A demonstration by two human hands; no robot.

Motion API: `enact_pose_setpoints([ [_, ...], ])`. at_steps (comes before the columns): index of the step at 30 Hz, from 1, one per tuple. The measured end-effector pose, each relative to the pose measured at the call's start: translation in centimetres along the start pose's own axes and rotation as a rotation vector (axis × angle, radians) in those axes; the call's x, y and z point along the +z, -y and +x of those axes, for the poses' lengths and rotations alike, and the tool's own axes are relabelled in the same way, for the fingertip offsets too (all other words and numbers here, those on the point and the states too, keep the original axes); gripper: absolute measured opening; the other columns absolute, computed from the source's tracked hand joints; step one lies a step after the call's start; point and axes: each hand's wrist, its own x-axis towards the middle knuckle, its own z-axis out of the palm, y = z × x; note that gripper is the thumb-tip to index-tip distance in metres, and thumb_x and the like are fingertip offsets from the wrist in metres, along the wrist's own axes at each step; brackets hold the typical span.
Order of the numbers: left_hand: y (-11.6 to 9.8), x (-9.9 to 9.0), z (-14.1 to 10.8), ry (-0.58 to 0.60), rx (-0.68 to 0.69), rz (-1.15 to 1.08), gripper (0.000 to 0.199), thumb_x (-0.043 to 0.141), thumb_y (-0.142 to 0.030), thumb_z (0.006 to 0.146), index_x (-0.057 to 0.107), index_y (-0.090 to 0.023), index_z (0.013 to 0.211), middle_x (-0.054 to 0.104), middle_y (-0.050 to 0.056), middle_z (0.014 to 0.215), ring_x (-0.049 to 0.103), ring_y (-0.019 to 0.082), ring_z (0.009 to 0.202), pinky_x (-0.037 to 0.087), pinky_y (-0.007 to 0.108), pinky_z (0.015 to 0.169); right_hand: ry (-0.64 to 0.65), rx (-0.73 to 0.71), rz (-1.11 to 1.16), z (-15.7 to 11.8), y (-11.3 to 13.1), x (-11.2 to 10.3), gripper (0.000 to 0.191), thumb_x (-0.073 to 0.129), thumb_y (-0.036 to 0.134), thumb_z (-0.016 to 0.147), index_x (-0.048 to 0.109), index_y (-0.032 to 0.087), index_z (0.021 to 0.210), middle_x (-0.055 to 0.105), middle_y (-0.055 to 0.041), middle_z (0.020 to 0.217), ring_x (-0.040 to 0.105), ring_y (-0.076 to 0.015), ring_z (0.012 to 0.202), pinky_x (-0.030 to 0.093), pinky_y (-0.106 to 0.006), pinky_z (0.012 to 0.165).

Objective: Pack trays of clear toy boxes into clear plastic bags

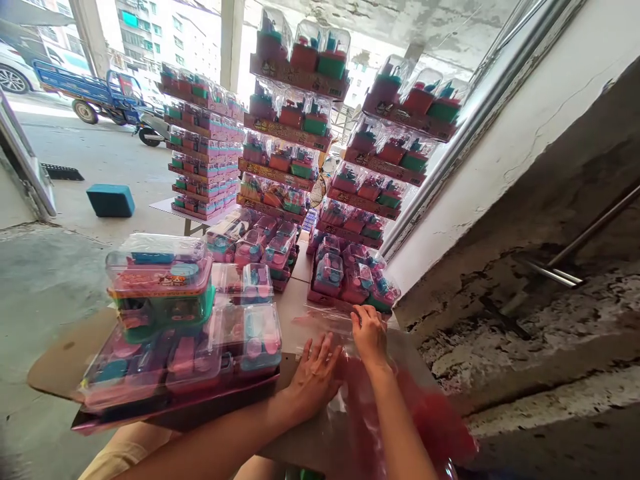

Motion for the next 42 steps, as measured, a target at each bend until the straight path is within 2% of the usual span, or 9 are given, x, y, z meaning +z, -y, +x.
enact_pose_setpoints([
  [8, -0.1, -0.2, 0.7, 0.032, 0.054, -0.035, 0.056, 0.034, -0.042, 0.091, 0.024, -0.020, 0.141, 0.012, 0.015, 0.151, 0.010, 0.032, 0.138, 0.021, 0.058, 0.105, 0.002, 0.256, -0.072, 0.4, -3.3, 1.4, 0.040, 0.037, 0.029, 0.083, 0.059, 0.012, 0.112, 0.051, -0.0172, 0.118, 0.045, -0.0308, 0.108, 0.036, -0.043, 0.087],
  [13, -0.3, 1.1, 2.7, 0.114, -0.032, -0.063, 0.062, 0.044, -0.050, 0.086, 0.028, -0.026, 0.140, 0.019, 0.015, 0.149, 0.014, 0.033, 0.137, 0.018, 0.061, 0.105, 0.058, 0.445, -0.069, -0.2, -8.1, 1.5, 0.048, 0.046, 0.037, 0.077, 0.055, 0.013, 0.117, 0.050, -0.0187, 0.120, 0.046, -0.0332, 0.109, 0.038, -0.048, 0.087],
  [19, -0.6, 1.7, 5.8, 0.182, -0.176, -0.074, 0.063, 0.049, -0.046, 0.084, 0.028, -0.026, 0.140, 0.021, 0.010, 0.150, 0.016, 0.032, 0.137, 0.016, 0.059, 0.107, 0.177, 0.493, 0.015, -2.7, -12.2, 1.1, 0.045, 0.059, 0.046, 0.065, 0.063, 0.021, 0.102, 0.054, -0.0128, 0.121, 0.046, -0.0321, 0.114, 0.035, -0.047, 0.094],
  [24, -0.9, 1.8, 9.5, 0.289, -0.219, -0.037, 0.060, 0.054, -0.035, 0.082, 0.036, -0.022, 0.137, 0.030, 0.011, 0.146, 0.017, 0.032, 0.136, 0.010, 0.057, 0.108, 0.131, 0.612, 0.063, -3.3, -14.9, 0.4, 0.066, 0.053, 0.051, 0.069, 0.052, 0.009, 0.120, 0.045, -0.0221, 0.129, 0.040, -0.0343, 0.120, 0.033, -0.045, 0.097],
  [28, -1.0, 1.8, 11.8, 0.334, -0.250, -0.055, 0.069, 0.065, -0.042, 0.071, 0.043, -0.018, 0.132, 0.045, 0.016, 0.135, 0.031, 0.036, 0.129, 0.012, 0.057, 0.106, 0.175, 0.755, 0.154, -4.3, -17.4, -1.4, 0.073, 0.052, 0.057, 0.068, 0.053, 0.002, 0.115, 0.059, -0.0259, 0.106, 0.052, -0.0362, 0.108, 0.043, -0.043, 0.084],
  [31, -1.0, 1.6, 12.8, 0.346, -0.283, -0.077, 0.068, 0.069, -0.042, 0.067, 0.049, -0.010, 0.125, 0.051, 0.019, 0.126, 0.043, 0.034, 0.119, 0.022, 0.052, 0.103, 0.246, 0.766, 0.300, -5.5, -18.0, -2.4, 0.064, 0.052, 0.061, 0.068, 0.062, 0.008, 0.101, 0.066, -0.0173, 0.089, 0.062, -0.0294, 0.089, 0.049, -0.037, 0.072],
  [34, -0.9, 1.2, 13.6, 0.359, -0.301, -0.106, 0.061, 0.071, -0.038, 0.065, 0.055, -0.006, 0.115, 0.054, 0.020, 0.120, 0.046, 0.031, 0.113, 0.031, 0.044, 0.098, 0.249, 0.750, 0.420, -6.3, -17.6, -2.8, 0.062, 0.053, 0.064, 0.065, 0.064, 0.012, 0.098, 0.067, -0.0127, 0.091, 0.063, -0.0253, 0.088, 0.051, -0.033, 0.071],
  [38, -1.1, 0.7, 14.3, 0.463, -0.345, -0.176, 0.038, 0.068, -0.031, 0.067, 0.064, -0.010, 0.098, 0.064, 0.018, 0.104, 0.055, 0.028, 0.102, 0.039, 0.036, 0.089, 0.215, 0.780, 0.509, -6.7, -16.7, -2.8, 0.065, 0.069, 0.057, 0.050, 0.063, 0.012, 0.098, 0.067, -0.0123, 0.088, 0.063, -0.0260, 0.083, 0.051, -0.033, 0.066],
  [42, -1.3, 0.0, 14.5, 0.538, -0.343, -0.295, 0.022, 0.063, -0.024, 0.068, 0.068, -0.010, 0.085, 0.067, 0.014, 0.087, 0.061, 0.025, 0.086, 0.042, 0.028, 0.071, 0.216, 0.792, 0.620, -7.0, -15.5, -3.4, 0.057, 0.075, 0.054, 0.039, 0.065, 0.013, 0.077, 0.066, -0.0081, 0.070, 0.062, -0.0242, 0.068, 0.049, -0.033, 0.060],
])
